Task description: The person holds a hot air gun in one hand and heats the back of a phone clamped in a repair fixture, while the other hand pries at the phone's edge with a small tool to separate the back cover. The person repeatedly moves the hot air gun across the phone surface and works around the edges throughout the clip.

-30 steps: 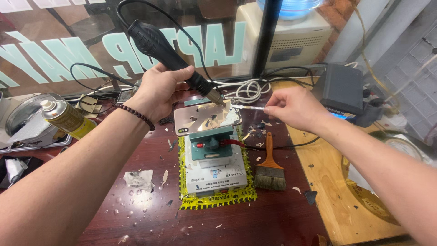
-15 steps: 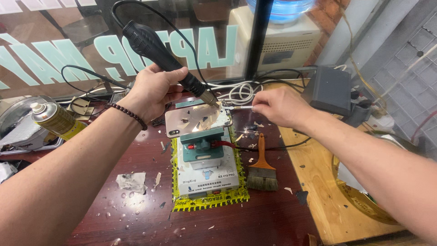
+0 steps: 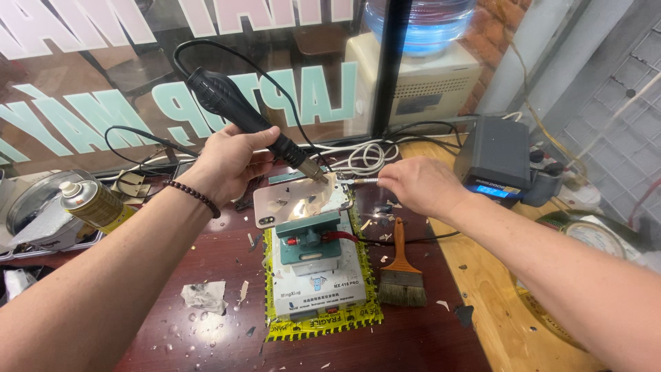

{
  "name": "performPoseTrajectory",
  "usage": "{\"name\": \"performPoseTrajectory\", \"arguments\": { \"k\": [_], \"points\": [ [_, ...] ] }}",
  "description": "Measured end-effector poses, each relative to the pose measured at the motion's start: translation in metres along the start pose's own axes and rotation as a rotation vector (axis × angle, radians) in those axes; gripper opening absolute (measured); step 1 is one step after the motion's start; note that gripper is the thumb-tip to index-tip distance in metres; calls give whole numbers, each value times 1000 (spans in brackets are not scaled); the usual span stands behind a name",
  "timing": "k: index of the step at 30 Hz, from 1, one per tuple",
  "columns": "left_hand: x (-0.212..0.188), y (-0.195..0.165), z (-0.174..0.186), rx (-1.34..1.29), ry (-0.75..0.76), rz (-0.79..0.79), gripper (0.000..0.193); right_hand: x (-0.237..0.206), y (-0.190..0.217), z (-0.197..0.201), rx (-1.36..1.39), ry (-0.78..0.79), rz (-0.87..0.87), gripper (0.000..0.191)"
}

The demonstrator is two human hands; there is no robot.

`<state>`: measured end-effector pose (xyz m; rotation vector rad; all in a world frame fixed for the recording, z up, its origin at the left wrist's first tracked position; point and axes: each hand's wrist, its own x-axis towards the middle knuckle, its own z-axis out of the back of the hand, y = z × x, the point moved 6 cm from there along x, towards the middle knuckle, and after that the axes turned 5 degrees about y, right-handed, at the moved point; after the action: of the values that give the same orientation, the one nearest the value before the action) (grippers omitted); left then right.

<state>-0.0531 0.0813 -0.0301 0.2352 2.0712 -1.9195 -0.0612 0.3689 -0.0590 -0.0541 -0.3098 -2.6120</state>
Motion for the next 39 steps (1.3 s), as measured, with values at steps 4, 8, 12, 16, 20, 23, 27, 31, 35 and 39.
{"name": "performPoseTrajectory", "arguments": {
  "k": [4, 8, 12, 16, 20, 23, 27, 31, 35, 39],
  "points": [
    [2, -1, -4, -36, 31, -14, 14, 0, 1, 2, -21, -25, -4, 22],
    [4, -3, -6, 7, 13, -11, 15, -4, 3, 1, -17, -32, -6, 21],
    [6, -3, -11, -11, 6, -8, 17, -1, -7, -2, 140, 73, -96, 21],
    [5, -3, -13, 4, 4, -7, 15, -7, 5, 5, -50, -121, 117, 22],
    [6, -4, -13, 17, -3, 1, 15, -7, -4, -5, 55, -56, -20, 23],
    [8, -6, -11, 26, -23, -14, 16, -1, -8, -4, 83, -43, -26, 23],
    [12, -10, -12, 21, 7, -44, 17, 6, -7, -1, 62, -9, -35, 24],
    [15, -10, -13, 2, 11, -61, 15, -4, 0, -2, 69, -4, -53, 24],
    [14, -7, -12, -8, 7, -44, 15, -9, 0, -3, 120, 66, -143, 25],
    [12, -8, -12, -4, -6, -38, 14, -5, -1, -3, 145, 150, -189, 27]
  ]
}}
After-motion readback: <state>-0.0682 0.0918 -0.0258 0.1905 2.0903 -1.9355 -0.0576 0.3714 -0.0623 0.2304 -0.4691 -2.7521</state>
